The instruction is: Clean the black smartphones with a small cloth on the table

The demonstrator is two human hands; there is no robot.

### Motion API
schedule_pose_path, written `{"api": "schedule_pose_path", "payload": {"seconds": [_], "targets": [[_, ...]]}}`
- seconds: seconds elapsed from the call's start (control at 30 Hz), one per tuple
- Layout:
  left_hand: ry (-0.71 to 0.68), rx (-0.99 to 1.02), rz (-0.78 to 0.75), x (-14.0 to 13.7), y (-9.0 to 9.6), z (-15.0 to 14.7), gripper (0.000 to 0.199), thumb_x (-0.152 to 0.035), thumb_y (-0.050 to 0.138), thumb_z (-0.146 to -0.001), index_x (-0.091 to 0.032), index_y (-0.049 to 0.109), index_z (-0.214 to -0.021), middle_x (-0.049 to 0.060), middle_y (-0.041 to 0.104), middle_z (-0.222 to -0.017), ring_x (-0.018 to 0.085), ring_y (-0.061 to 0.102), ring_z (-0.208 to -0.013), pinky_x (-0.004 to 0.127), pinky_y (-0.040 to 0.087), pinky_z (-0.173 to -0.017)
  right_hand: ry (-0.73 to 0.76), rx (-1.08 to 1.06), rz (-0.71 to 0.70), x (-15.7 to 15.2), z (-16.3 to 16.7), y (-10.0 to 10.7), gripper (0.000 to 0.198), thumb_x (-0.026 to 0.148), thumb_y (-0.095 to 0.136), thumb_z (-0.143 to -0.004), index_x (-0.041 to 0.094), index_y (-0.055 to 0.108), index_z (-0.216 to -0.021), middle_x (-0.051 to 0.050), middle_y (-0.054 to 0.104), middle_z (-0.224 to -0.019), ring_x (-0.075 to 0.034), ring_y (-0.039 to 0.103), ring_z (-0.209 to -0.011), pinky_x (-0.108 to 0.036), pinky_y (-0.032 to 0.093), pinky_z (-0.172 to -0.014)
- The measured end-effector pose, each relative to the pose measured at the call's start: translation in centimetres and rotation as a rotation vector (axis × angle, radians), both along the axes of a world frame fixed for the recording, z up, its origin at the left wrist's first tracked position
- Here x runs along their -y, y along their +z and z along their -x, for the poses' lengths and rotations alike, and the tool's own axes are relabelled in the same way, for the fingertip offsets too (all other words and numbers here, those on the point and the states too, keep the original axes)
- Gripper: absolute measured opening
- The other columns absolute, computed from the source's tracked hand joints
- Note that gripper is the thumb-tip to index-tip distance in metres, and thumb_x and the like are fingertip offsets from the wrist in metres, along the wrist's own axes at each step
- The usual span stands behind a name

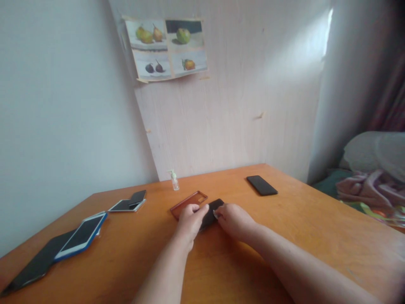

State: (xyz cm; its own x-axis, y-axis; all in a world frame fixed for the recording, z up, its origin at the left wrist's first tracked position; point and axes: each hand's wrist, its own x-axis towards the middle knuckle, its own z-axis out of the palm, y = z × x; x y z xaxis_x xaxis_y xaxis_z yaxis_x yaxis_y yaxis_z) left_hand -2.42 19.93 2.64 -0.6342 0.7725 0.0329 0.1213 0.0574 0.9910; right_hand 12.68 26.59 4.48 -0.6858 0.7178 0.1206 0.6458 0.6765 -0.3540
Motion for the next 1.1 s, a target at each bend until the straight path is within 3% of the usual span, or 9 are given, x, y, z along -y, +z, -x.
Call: {"api": "schedule_pose_path", "payload": {"seconds": [0.17, 0.27, 0.47, 0.67, 0.83, 1.03, 1.1], "targets": [[-0.13, -0.463, 0.169, 0.6, 0.1, -0.6, 0.047, -0.028, 0.077, -0.057, -0.016, 0.062, -0.099, 0.013, 0.06, -0.118, 0.028, 0.055, -0.111, 0.031, 0.041, -0.091, 0.003, -0.014, 0.018, -1.2, -0.3, -0.5, 0.026, 0.018, 0.046, -0.086, 0.019, 0.072, -0.086, -0.009, 0.073, -0.095, -0.019, 0.065, -0.091, -0.024, 0.039, -0.073], [-0.168, -0.617, 0.23, 0.7, -0.1, -0.5, 0.047, -0.019, 0.073, -0.055, -0.017, 0.059, -0.1, 0.015, 0.057, -0.121, 0.029, 0.052, -0.116, 0.031, 0.039, -0.095, 0.004, -0.029, 0.029, -1.4, -0.5, -0.6, 0.027, 0.021, 0.046, -0.088, 0.019, 0.073, -0.086, -0.009, 0.073, -0.095, -0.019, 0.064, -0.089, -0.024, 0.039, -0.073], [-0.134, -0.463, 0.012, 0.6, -0.3, -0.1, 0.045, -0.015, 0.078, -0.047, -0.022, 0.061, -0.088, 0.012, 0.063, -0.101, 0.037, 0.054, -0.109, 0.042, 0.036, -0.1, -0.034, -0.06, 0.038, -2.2, -0.5, -1.1, 0.025, 0.023, 0.046, -0.089, 0.02, 0.071, -0.087, -0.007, 0.073, -0.094, -0.018, 0.063, -0.087, -0.024, 0.038, -0.071], [-0.149, -0.385, -0.131, 0.6, -0.2, 0.0, 0.063, -0.009, 0.079, -0.044, -0.026, 0.064, -0.103, 0.011, 0.064, -0.105, 0.037, 0.048, -0.119, 0.043, 0.025, -0.11, -0.114, -0.104, 0.006, -1.8, -0.2, -1.2, 0.027, 0.022, 0.042, -0.091, 0.018, 0.064, -0.107, -0.01, 0.07, -0.099, -0.019, 0.063, -0.088, -0.025, 0.037, -0.071], [-0.18, -0.536, -0.117, 0.5, -0.2, -0.1, 0.064, -0.012, 0.077, -0.052, -0.026, 0.062, -0.113, 0.012, 0.065, -0.108, 0.037, 0.053, -0.112, 0.045, 0.029, -0.106, 0.021, -0.12, -0.027, -0.9, 0.0, -0.8, 0.023, 0.028, 0.047, -0.09, 0.021, 0.068, -0.096, -0.006, 0.07, -0.099, -0.016, 0.063, -0.09, -0.023, 0.039, -0.073], [-0.206, -0.534, -0.097, 0.5, -0.2, 0.1, 0.067, -0.015, 0.082, -0.049, -0.026, 0.063, -0.111, 0.01, 0.066, -0.107, 0.035, 0.054, -0.11, 0.044, 0.031, -0.106, -0.115, -0.08, -0.064, -2.3, -0.5, -0.9, 0.028, 0.025, 0.042, -0.093, 0.014, 0.068, -0.09, -0.013, 0.069, -0.095, -0.02, 0.063, -0.088, -0.027, 0.039, -0.072], [-0.203, -0.488, -0.097, 0.6, -0.2, 0.0, 0.066, -0.014, 0.082, -0.048, -0.026, 0.063, -0.11, 0.01, 0.066, -0.103, 0.035, 0.054, -0.11, 0.045, 0.031, -0.105, -0.1, -0.071, -0.068, -2.0, -0.3, -0.9, 0.027, 0.025, 0.043, -0.092, 0.015, 0.068, -0.088, -0.012, 0.07, -0.095, -0.019, 0.064, -0.087, -0.026, 0.04, -0.071]]}}
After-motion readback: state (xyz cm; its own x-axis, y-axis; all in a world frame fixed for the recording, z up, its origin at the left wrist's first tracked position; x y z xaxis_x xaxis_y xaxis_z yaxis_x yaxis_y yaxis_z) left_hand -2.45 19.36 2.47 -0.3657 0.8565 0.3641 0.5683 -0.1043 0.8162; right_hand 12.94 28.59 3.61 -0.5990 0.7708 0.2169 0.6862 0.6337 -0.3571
